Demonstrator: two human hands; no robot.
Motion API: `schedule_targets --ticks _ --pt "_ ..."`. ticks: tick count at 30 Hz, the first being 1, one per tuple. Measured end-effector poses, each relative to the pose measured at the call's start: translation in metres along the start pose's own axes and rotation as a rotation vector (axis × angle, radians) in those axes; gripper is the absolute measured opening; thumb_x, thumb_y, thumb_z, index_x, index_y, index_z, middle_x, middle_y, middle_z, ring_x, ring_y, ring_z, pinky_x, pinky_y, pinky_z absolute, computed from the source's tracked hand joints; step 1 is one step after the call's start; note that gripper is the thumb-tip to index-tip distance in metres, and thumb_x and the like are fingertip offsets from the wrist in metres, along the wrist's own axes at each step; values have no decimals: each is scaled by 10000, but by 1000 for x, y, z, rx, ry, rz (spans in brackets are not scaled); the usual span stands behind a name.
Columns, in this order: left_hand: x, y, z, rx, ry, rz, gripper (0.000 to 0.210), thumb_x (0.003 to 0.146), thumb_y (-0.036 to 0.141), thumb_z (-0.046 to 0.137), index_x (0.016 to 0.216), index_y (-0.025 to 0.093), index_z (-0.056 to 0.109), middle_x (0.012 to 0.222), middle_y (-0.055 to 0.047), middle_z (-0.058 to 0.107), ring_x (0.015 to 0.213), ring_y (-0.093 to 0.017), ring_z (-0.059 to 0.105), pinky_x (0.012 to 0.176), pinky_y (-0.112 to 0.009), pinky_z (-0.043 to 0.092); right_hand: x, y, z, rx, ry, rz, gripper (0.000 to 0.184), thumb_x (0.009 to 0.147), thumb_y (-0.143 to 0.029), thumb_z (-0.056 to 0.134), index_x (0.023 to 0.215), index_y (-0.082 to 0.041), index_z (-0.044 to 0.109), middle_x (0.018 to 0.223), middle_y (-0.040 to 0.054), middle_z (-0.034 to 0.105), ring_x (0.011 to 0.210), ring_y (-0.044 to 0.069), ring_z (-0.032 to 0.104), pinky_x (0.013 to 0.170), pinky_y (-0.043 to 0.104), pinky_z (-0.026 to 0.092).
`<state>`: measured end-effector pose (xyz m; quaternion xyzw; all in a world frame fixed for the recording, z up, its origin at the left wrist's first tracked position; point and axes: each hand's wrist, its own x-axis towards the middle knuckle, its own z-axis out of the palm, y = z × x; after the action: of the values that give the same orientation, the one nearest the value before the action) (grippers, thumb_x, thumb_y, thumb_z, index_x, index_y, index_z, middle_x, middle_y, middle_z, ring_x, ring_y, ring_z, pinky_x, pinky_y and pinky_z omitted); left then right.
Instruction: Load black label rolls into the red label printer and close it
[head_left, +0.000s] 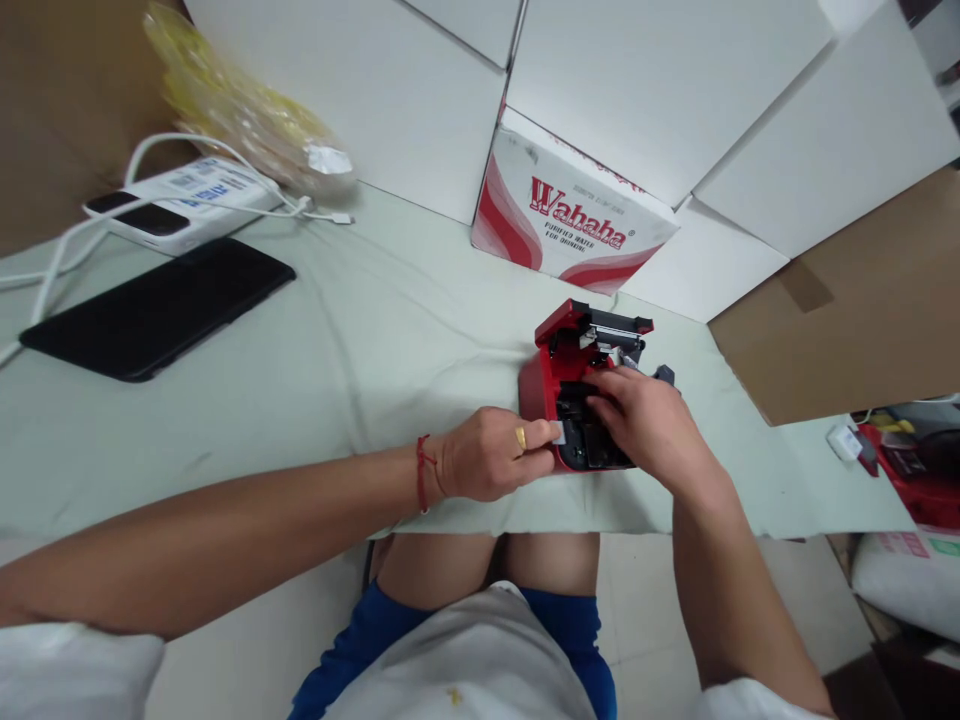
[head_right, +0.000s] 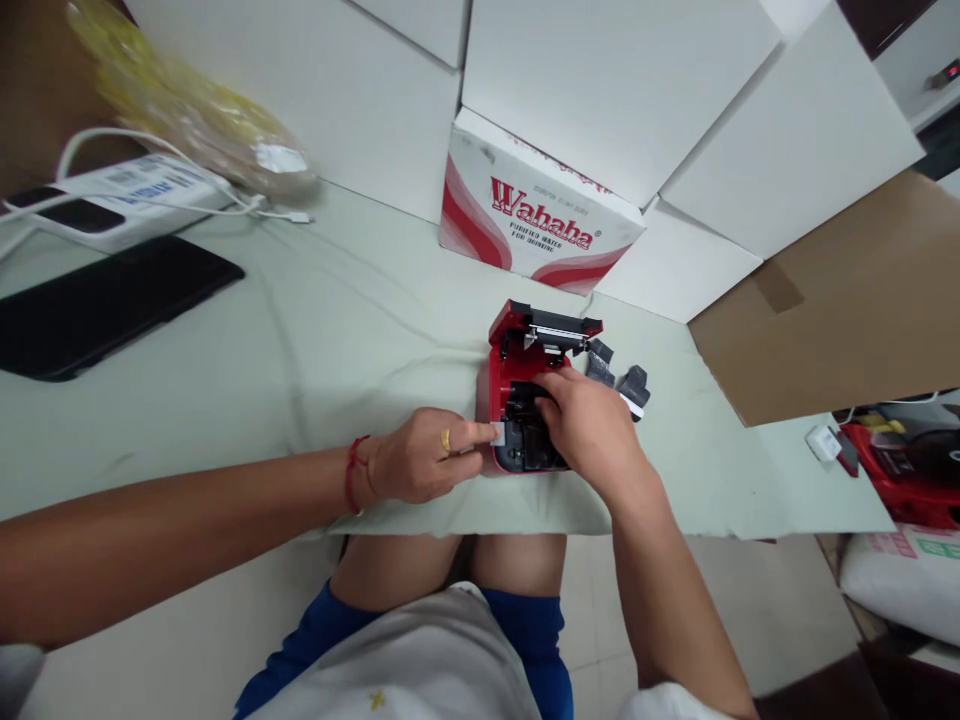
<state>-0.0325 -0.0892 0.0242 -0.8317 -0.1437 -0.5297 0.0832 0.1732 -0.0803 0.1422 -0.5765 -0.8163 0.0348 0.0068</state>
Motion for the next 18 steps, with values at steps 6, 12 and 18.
schedule_targets --ticks 6,12,18 --pt "-2 -4 3 11 37 12 243 937 87 444 728 184 521 996 -53 775 541 -79 557 504 -245 455 46 -6 9 -235 -306 11 388 861 -172 626 1229 -213 742 1078 130 784 961 308 711 706 342 445" --pt "-1 -5 5 -25 64 18 259 940 70 434 724 181 525 997 -69 773 568 -89 580 508 -244 458 24 4 -7 -123 -206 5 411 907 -228 620 1314 -235 680 1200 99 758 1045 266 691 819 323 486" --pt "-1 -5 5 3 44 15 246 942 72 432 742 183 524 1022 -57 768 559 -84 561 509 -246 446 -58 64 -66 189 -58 118 503 962 -588 559 1314 -246 668 796 23 724 620 169 592 604 290 480"
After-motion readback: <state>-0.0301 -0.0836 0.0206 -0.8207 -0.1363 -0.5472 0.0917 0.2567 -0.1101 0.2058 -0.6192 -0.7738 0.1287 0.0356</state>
